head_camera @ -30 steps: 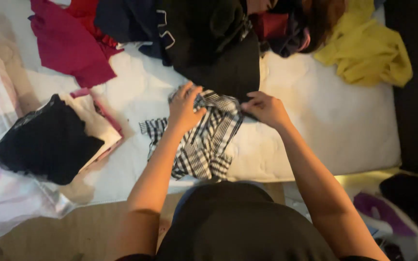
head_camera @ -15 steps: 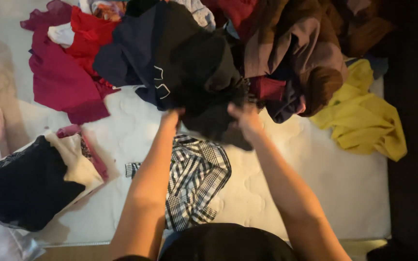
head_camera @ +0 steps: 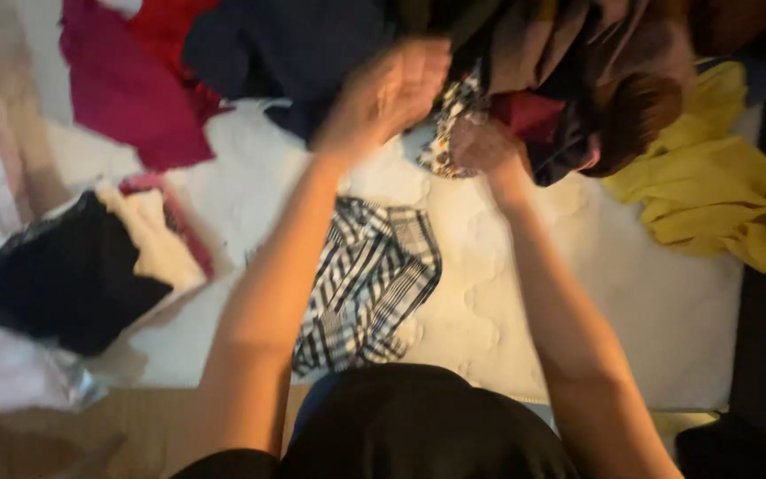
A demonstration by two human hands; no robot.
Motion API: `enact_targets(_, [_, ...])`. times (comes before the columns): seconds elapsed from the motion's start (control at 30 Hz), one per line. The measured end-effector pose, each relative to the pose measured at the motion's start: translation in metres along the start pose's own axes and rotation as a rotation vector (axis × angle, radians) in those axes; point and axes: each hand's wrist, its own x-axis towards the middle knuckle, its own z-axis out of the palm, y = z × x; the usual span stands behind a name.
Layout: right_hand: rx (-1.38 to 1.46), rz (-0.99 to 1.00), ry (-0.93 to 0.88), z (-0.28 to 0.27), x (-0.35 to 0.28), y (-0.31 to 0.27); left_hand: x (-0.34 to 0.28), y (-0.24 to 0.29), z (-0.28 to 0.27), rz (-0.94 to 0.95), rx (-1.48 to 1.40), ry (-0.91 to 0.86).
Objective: The person folds several garments on a bed, including a brown top, a black polka-dot top, a checkered shirt, and a yellow top. Each item is smoothed, folded into a compact rectangle, and placed in a growing stack on the left side of the bed.
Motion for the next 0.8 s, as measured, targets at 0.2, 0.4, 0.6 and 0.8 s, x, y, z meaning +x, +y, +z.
enact_targets(0.2, [0.115,0.525,-0.253,0.158,-0.168,-0.029,-0.28,-0.029,0.098,-0.952,0.624,-0.154])
enact_targets(0.4, [0.586,1.144,-0.455,0.16,-0.22,-0.001,-0.399,0.029,0.108,-0.936,1.227,0.122])
enact_targets(0.6, [1.198,1.155,-0.511,0.079,-0.251,-0.04,-0.428,0.036,0.073,-1.367,0.985,0.728])
enact_targets(0.8, [1.429,0.974,-0.286,0.033,-0.245,-0.073,-0.438,-0.055,-0.029,-1.029,0.817,0.218])
